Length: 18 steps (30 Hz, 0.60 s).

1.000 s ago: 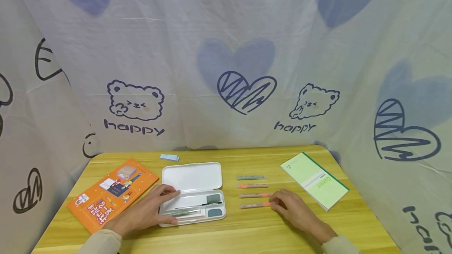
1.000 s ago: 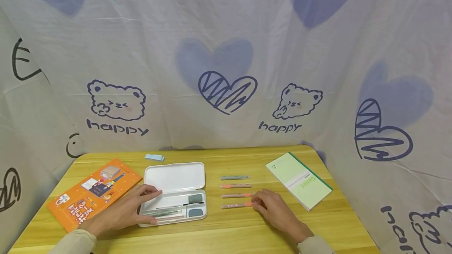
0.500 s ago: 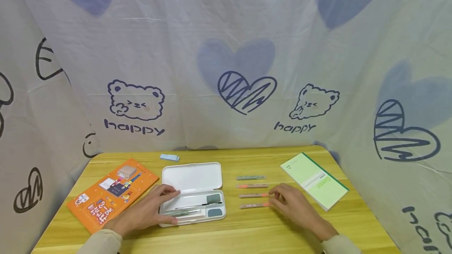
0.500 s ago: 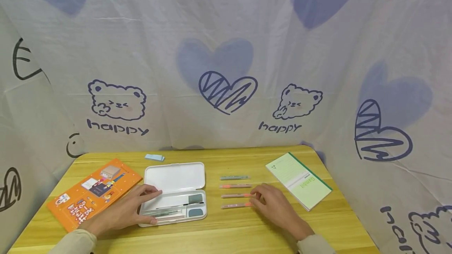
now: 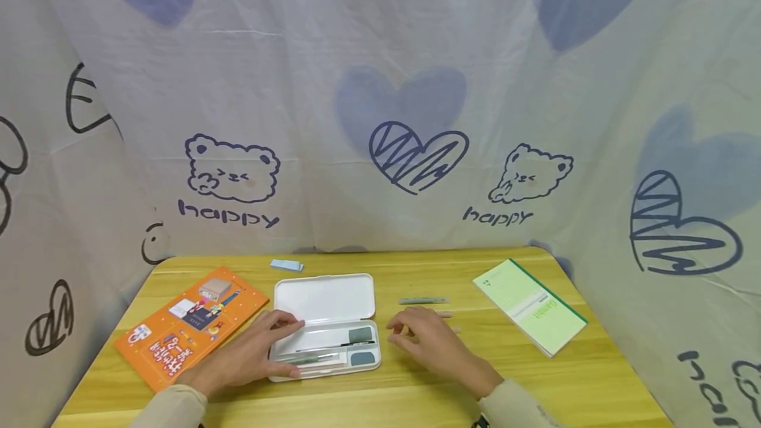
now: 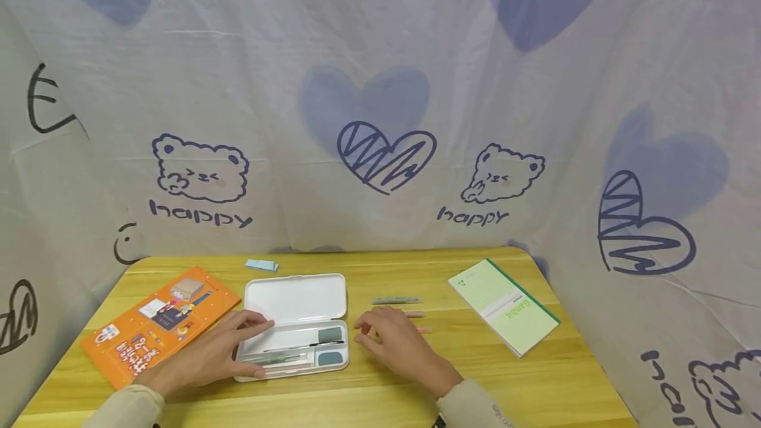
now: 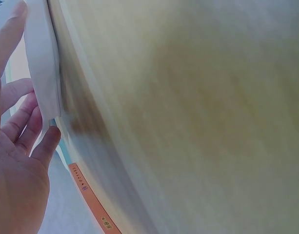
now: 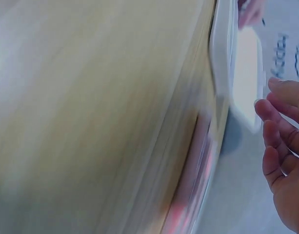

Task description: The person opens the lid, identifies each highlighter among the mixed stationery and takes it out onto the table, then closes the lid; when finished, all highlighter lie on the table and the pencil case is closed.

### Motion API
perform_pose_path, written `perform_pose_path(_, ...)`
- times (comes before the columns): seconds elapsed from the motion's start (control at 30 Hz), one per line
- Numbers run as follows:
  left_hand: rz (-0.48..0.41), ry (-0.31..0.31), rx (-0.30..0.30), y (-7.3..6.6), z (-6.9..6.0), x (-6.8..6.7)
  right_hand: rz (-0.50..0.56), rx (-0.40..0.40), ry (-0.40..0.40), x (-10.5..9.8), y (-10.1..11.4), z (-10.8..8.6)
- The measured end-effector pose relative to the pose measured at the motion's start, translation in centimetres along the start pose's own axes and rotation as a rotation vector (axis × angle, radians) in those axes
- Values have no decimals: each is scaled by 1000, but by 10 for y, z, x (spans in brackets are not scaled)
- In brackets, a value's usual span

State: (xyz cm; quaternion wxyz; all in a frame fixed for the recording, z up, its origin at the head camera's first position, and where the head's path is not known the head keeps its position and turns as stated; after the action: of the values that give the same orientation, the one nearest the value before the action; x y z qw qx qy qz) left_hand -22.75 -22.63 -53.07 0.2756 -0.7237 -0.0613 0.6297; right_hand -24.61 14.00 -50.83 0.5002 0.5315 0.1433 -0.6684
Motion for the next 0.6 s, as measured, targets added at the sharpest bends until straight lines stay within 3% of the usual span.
perform_pose_path(0.33,8,3,-4,0,1,-1,-9,-129,172,44,35,39)
perform_pose_path(0.6,15,-6,6,2,1,1,-53,-130,242,59,44,50)
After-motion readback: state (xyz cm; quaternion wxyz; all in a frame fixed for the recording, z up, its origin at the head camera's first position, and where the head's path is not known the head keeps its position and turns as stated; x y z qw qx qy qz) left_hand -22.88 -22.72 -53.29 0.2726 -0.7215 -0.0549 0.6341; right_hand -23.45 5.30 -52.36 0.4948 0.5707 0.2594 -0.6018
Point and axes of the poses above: each hand's wrist, its own z-axis towards the middle knuckle, its own x-axis out of the palm, y = z × x, the point moved 2 cm from there along z, towards the middle knuckle, and after that the axes turned 14 degrees about -x, right-handed, at the moved point
